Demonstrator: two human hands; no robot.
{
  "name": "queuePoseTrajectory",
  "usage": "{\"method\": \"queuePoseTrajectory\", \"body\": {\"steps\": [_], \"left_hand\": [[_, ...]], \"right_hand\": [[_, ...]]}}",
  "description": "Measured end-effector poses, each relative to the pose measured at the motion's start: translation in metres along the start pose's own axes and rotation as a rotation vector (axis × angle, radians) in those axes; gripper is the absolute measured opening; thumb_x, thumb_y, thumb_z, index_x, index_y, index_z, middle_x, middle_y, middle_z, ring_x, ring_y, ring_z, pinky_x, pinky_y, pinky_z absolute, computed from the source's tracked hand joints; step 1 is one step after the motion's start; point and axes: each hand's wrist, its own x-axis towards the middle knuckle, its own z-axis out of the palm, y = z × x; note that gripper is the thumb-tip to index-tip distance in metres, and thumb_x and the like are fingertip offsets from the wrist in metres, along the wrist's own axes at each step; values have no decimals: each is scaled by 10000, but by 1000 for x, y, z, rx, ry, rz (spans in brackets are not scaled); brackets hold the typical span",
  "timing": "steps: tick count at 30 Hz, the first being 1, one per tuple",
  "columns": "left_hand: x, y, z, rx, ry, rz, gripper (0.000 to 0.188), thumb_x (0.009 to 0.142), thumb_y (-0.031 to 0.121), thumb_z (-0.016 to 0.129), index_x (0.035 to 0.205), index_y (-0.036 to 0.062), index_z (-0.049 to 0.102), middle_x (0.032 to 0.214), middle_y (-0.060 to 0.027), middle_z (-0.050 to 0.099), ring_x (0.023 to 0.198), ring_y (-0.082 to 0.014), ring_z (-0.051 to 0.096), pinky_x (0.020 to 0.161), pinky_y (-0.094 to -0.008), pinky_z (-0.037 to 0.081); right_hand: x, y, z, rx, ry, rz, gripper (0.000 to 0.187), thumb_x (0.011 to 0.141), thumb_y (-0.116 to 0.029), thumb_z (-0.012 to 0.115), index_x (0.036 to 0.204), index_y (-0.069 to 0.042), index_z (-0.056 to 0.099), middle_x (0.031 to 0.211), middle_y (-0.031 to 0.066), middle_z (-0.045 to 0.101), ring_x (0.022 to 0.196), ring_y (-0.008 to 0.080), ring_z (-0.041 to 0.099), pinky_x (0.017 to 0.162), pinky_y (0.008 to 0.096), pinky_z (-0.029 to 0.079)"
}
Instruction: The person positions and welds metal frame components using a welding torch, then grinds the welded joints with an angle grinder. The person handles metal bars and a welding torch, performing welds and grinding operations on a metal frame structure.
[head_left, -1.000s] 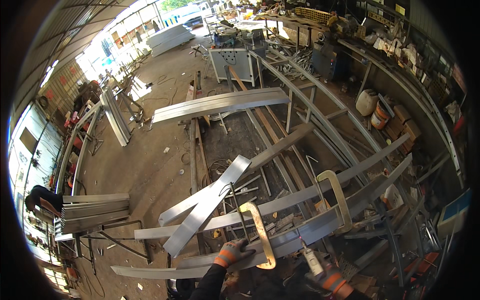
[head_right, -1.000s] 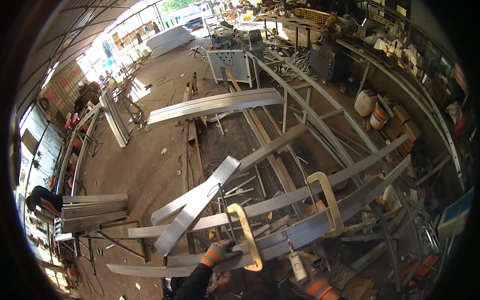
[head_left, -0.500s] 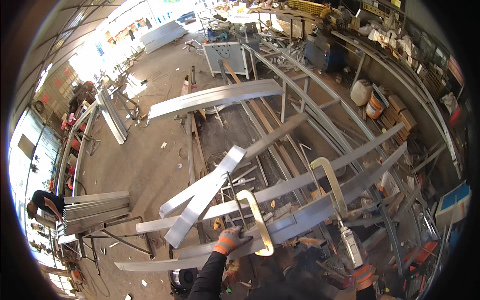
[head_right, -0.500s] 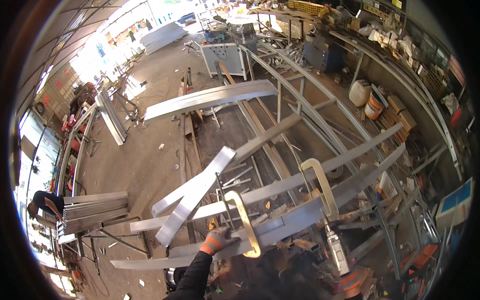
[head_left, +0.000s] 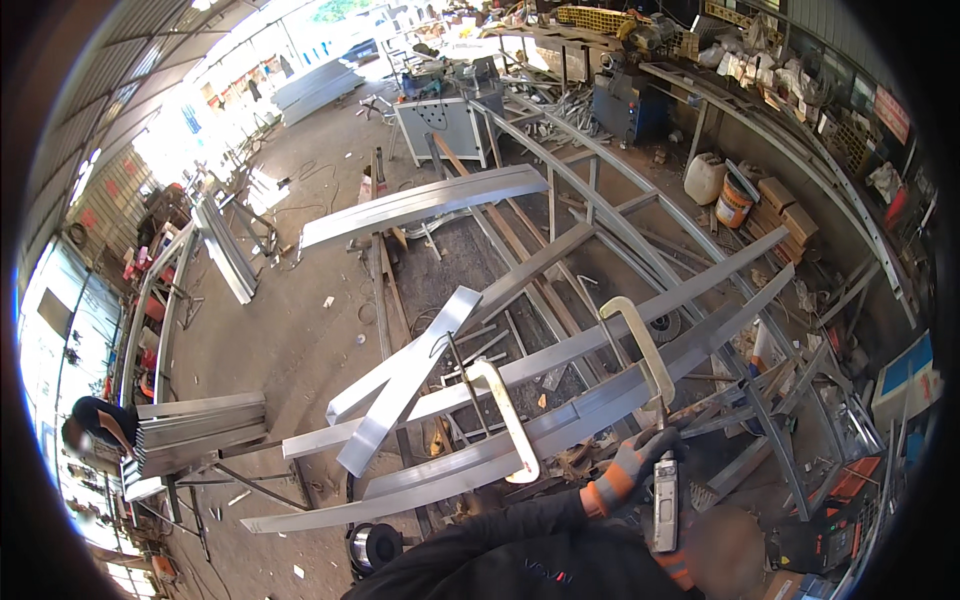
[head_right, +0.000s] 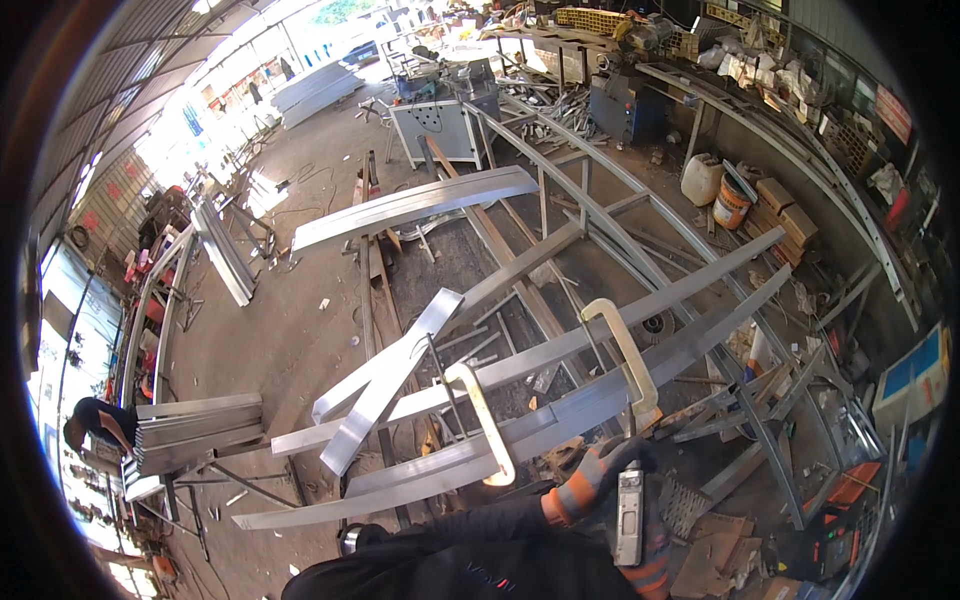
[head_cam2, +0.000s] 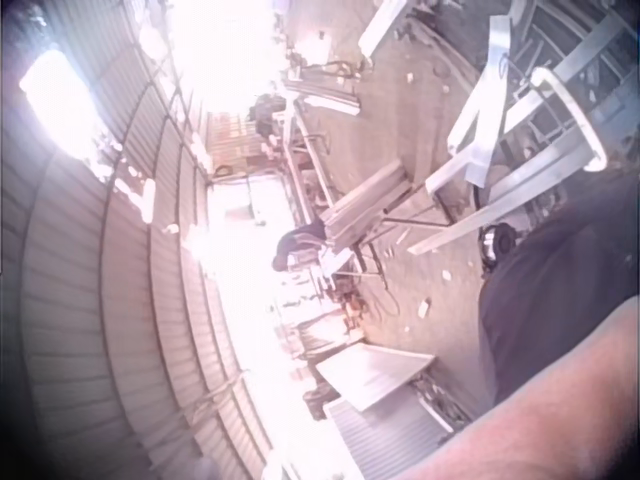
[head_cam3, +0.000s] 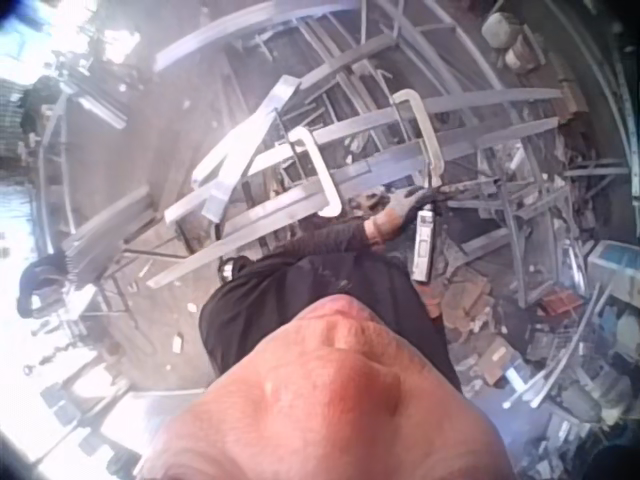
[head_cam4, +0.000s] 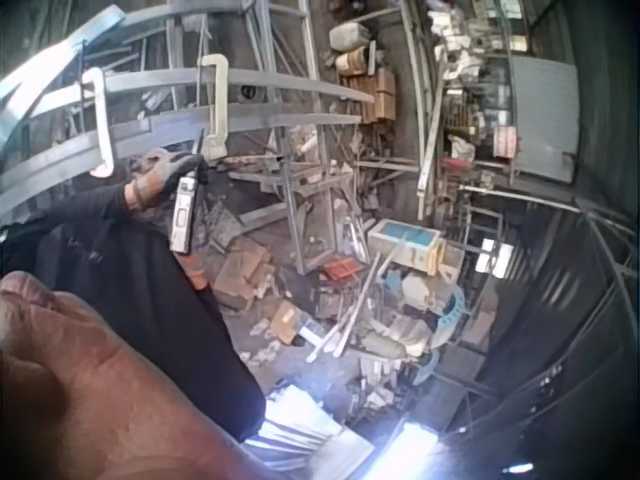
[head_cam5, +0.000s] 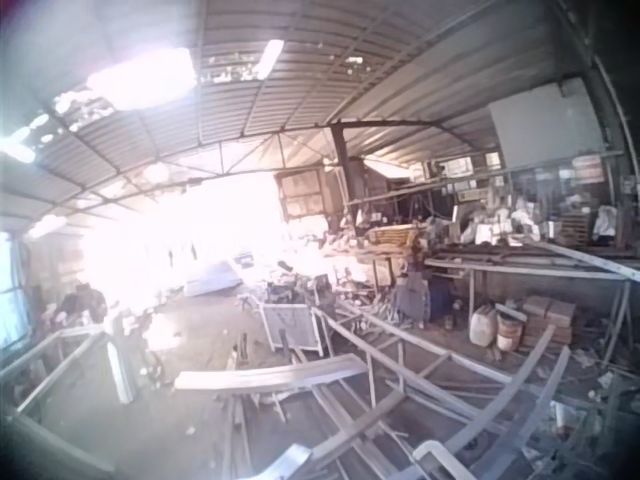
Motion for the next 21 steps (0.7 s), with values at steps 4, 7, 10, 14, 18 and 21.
{"method": "queuePoseTrajectory", "body": {"steps": [4,7,10,14,18,21], "left_hand": [[-7,11,17,25,19,129,355,1153,304,654,1341,14,736,1143,-49,774,1043,-135,695,911,-316,567],[-8,12,27,207,-39,219,401,1167,312,633,1423,8,687,1257,-52,742,1136,-141,663,983,-321,547],[-9,6,38,49,-124,222,462,1201,321,550,1544,13,587,1442,-89,662,1310,-193,614,1123,-363,502],[-10,-13,52,-480,-268,-235,511,1227,341,495,1645,47,524,1524,-96,663,1340,-211,667,1157,-398,541],[-21,-29,58,-271,-436,-263,496,1172,246,595,1622,43,550,1461,-96,708,1279,-206,693,1108,-370,553],[-14,-50,78,24,-661,-230,594,1090,168,710,1634,15,525,1460,-114,714,1312,-229,683,1128,-364,536]], "right_hand": [[-11,0,-13,-44,38,19,677,949,-125,851,1561,-10,586,1383,173,739,1194,323,761,1006,399,628],[-25,2,-27,-84,74,39,680,949,-128,852,1562,-6,585,1397,184,732,1206,339,758,1014,405,625],[-45,3,-44,-150,157,23,682,950,-131,853,1564,-2,584,1411,196,724,1218,355,756,1021,410,623],[-61,11,-65,-325,335,-96,686,951,-135,855,1565,3,583,1430,211,714,1234,376,752,1030,417,619],[-57,10,-78,-297,415,-168,615,944,-128,855,1505,-7,631,1390,205,723,1170,377,767,972,425,632],[-46,17,-93,-166,471,-52,512,944,-120,853,1420,-28,688,1304,176,748,1092,366,775,922,429,638]]}}
